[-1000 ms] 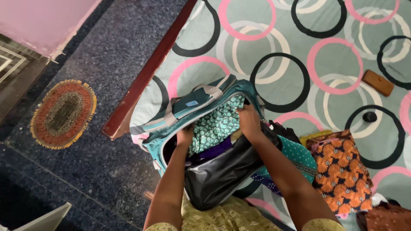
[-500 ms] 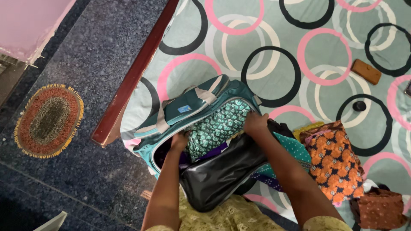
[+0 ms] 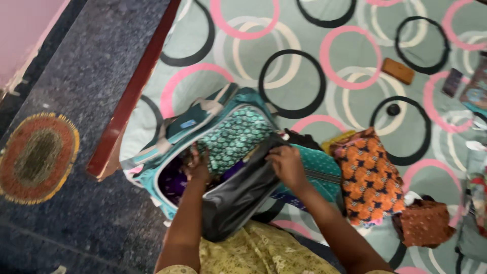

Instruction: The person places clothes and small fabric items one at a time into a duffel bag on a bed.

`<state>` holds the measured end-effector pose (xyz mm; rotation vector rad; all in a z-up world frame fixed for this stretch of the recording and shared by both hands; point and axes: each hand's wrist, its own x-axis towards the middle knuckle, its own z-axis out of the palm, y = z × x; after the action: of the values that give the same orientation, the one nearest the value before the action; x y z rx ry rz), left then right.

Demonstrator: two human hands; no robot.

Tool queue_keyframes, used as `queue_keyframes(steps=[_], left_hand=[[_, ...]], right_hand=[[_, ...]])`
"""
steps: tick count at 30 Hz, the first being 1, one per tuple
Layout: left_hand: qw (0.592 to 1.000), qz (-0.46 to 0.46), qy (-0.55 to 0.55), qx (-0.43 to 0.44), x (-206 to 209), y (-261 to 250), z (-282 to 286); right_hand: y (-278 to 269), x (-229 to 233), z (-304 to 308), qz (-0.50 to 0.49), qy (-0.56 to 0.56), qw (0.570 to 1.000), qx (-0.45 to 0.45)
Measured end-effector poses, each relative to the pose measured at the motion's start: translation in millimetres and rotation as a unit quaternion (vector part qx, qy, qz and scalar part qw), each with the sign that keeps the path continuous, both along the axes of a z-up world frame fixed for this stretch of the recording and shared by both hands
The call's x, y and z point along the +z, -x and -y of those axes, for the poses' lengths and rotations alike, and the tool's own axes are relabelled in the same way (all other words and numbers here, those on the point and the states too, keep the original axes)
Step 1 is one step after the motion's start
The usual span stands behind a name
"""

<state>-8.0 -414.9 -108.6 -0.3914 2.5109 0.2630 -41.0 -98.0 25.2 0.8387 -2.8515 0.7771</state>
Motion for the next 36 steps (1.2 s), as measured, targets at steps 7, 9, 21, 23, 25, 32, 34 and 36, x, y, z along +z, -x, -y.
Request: queue_keyframes(steps=[7,9,21,23,25,32,34,36], left_hand=[[0.992,-0.112,0.035,0.041,31,25,-56],[0.965,-0.255,-0.058,0.030,56,16,-99],[0.922,-0.302,-0.208,-0.127,119,-5,-315],[0.932,-0.273,-0.192,-0.139,118,-5,-335],[0.942,-0.244,-0.173,-0.151,115,-8,-351],[0.961,-0.164,-0.173,-0.142,109,-12,-397],[0.968,-0.135,-0.162,-0.138,108,-11,-405],[0.969,-0.130,-0.164,-0.133,106,-9,-410]], right_hand=[[-52,-17,-84,0.087,0.234,0.963,-0.100],[-68,-38,-119,0.107,0.293,0.940,-0.140],[-122,-164,-365,0.243,0.301,0.765,-0.515],[-116,-172,-390,0.176,0.303,0.818,-0.457],[-102,-175,-417,0.186,0.211,0.830,-0.482],[-47,-176,-483,0.243,-0.130,0.878,-0.391],[-23,-182,-491,0.254,-0.153,0.869,-0.395],[-5,-185,-494,0.314,-0.174,0.846,-0.395]])
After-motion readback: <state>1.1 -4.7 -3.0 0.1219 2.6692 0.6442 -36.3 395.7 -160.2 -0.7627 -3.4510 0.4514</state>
